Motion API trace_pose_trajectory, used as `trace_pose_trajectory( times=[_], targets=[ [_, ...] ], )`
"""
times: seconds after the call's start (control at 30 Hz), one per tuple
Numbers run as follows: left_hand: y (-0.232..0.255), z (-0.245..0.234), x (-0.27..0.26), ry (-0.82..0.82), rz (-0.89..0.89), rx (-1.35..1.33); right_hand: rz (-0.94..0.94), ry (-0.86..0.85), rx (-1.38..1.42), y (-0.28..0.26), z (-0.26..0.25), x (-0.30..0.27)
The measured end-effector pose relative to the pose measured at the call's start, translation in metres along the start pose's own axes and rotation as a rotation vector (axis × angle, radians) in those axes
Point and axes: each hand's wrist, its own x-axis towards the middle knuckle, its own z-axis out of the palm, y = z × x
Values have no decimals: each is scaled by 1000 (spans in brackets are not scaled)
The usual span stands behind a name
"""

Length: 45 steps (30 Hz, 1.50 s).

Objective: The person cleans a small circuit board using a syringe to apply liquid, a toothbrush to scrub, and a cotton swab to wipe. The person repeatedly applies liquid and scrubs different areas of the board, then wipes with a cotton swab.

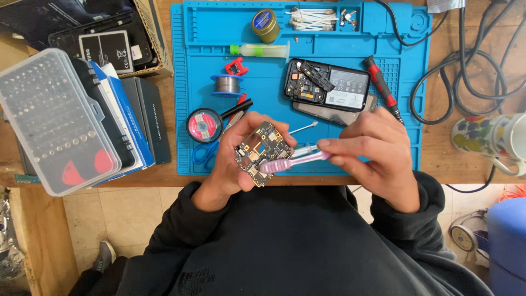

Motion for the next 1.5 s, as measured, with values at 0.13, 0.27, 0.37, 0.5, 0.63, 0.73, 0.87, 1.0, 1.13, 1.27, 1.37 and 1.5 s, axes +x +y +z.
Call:
trace_pose_trajectory(
  times=[0.13,0.27,0.37,0.5,0.63,0.73,0.87,1.0,1.13,1.27,1.37,1.5],
  targets=[
    [2,3,1,8,12,24,59,37,-57,10,-2,-10],
    [13,3,-5,115,81,121,206,79,-174,7,-14,-19],
    [8,-9,-9,225,204,193,285,-119,-355,4,-24,-31],
    [7,-12,-6,300,362,218,293,-286,-441,3,-37,-48],
    [21,12,3,303,389,235,319,-350,-581,7,-42,-61],
    [33,37,1,218,339,696,337,-363,-630,9,-39,-59],
    [39,49,-3,-187,104,866,229,-313,-674,12,-30,-50],
    [42,50,-2,-311,155,847,53,-442,-597,5,-11,-10],
    [40,46,-5,-324,228,846,-107,-515,-593,3,21,25],
    [40,35,-14,-326,290,840,-278,-556,-574,-2,44,60],
    [40,31,-16,-341,319,782,-375,-540,-572,0,66,77],
    [47,30,-14,-317,359,768,-449,-572,-566,7,89,91]
  ],
)
